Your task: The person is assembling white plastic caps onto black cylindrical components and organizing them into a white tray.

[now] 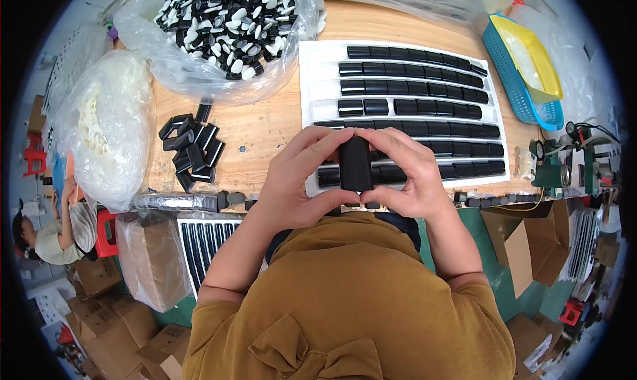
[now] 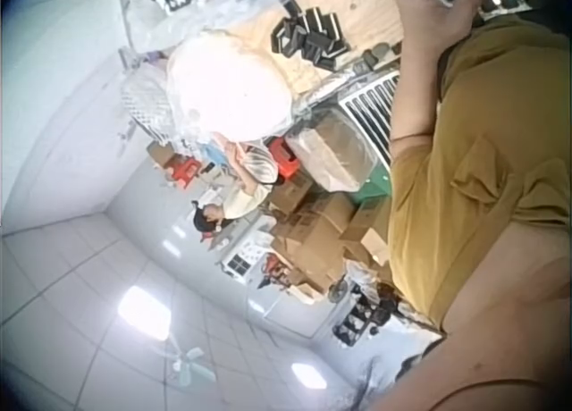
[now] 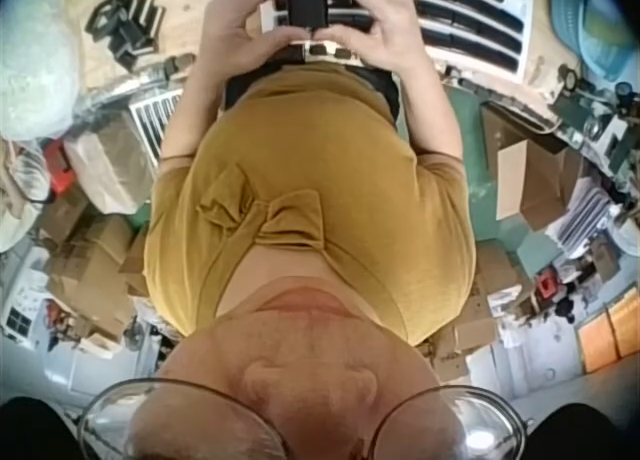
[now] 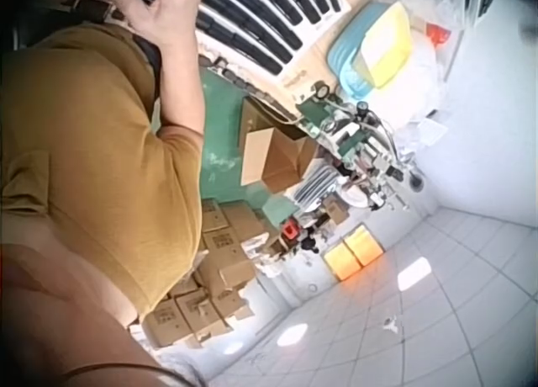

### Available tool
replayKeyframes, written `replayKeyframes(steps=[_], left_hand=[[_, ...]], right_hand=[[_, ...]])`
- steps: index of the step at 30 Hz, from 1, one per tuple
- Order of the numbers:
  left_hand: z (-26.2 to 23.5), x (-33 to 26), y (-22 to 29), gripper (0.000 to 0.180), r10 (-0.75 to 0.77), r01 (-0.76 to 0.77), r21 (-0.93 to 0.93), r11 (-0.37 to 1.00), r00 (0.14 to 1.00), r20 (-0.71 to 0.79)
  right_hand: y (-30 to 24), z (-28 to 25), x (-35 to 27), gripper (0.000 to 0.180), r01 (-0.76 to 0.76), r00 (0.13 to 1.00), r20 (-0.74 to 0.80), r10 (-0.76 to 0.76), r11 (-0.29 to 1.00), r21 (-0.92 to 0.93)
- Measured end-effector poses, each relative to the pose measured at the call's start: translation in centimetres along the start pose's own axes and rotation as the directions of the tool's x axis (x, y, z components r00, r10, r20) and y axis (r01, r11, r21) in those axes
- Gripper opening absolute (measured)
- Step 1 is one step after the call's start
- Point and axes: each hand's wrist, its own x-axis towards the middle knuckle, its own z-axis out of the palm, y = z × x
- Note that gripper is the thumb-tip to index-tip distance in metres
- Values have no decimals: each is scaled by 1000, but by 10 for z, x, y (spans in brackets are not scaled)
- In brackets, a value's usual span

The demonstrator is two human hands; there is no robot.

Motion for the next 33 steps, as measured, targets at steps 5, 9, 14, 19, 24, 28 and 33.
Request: replayKeyframes(steps=[5, 9, 14, 19, 24, 28, 33], left_hand=[[11, -1, -27, 69, -82, 87, -77, 993, 995, 64], [16, -5, -27, 58, -201, 169, -166, 972, 959, -199], [-18, -13, -59, 37, -343, 341, -48, 939, 911, -229], [-12, -13, -56, 23, -324, 332, -3, 943, 917, -232], [-16, -20, -66, 22, -362, 367, -28, 930, 899, -246], [-23, -20, -69, 22, -418, 418, -58, 907, 870, -262], [-31, -18, -66, 22, -436, 445, -41, 895, 848, -302]], right_hand=[[23, -2, -11, 72, -196, 980, -3, 197, 979, 47], [52, -47, -21, 62, -401, 885, -394, 250, 839, -367], [165, -180, -118, 72, -870, 488, -841, 232, 202, -449], [178, -181, -127, 79, -878, 422, -878, 226, -139, -457], [184, -179, -135, 71, -855, 444, -867, 227, -182, -486], [185, -182, -137, 48, -777, 549, -809, 209, -229, -587], [196, -190, -134, 33, -831, 499, -855, 139, -203, -518]])
